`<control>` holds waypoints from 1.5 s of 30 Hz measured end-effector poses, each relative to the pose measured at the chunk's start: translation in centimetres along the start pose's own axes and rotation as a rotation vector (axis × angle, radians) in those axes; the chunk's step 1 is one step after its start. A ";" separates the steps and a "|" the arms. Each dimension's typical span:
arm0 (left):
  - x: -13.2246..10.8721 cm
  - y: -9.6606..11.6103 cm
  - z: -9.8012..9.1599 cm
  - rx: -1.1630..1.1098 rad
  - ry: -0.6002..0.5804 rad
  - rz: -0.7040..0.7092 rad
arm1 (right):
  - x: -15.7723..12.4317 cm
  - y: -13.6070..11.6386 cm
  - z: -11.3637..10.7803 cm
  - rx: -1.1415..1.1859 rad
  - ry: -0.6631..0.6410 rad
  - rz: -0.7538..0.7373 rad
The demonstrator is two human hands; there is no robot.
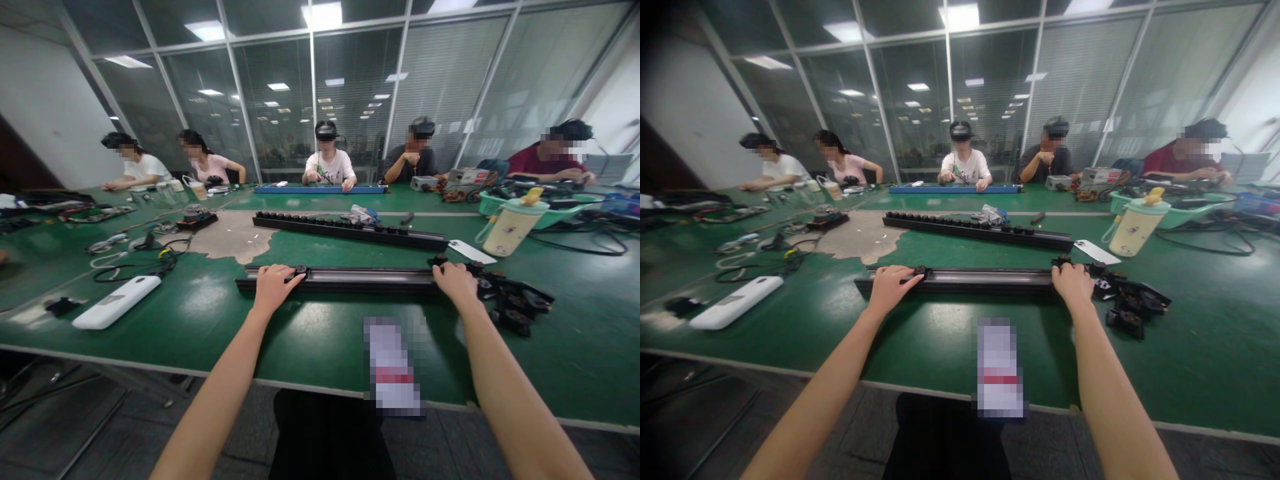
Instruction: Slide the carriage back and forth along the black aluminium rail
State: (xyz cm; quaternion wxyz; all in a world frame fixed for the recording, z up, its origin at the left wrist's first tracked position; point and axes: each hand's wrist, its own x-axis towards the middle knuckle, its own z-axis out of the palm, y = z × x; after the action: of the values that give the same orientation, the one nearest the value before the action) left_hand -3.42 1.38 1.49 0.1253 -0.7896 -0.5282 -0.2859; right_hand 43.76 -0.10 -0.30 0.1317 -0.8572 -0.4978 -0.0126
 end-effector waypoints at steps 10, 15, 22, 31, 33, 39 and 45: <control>0.3 0.6 0.1 0.021 -0.006 0.004 | -0.3 -0.2 0.0 -0.009 0.020 0.001; 0.3 0.8 0.0 0.021 0.002 0.002 | -0.1 -0.1 0.0 -0.013 0.000 0.008; 0.3 0.9 -0.1 0.005 -0.002 0.000 | 0.0 -0.1 0.0 -0.014 -0.014 0.008; 0.2 1.2 0.0 0.024 0.020 0.023 | 0.0 -0.1 0.0 -0.020 -0.008 0.010; 0.2 1.2 0.1 0.035 0.034 0.033 | 0.0 -0.1 0.0 -0.021 -0.007 0.008; 0.1 1.4 0.4 0.031 0.067 0.056 | 0.0 -0.1 0.0 -0.015 0.001 0.009; 0.1 1.5 0.6 0.030 0.081 0.074 | 0.2 0.0 0.2 -0.006 0.002 0.007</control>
State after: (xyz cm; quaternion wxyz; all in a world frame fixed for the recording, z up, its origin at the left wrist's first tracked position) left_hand -1.83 1.12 1.27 0.1688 -0.7944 -0.4975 -0.3049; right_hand 43.83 0.11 -0.49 0.1297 -0.8592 -0.4948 -0.0143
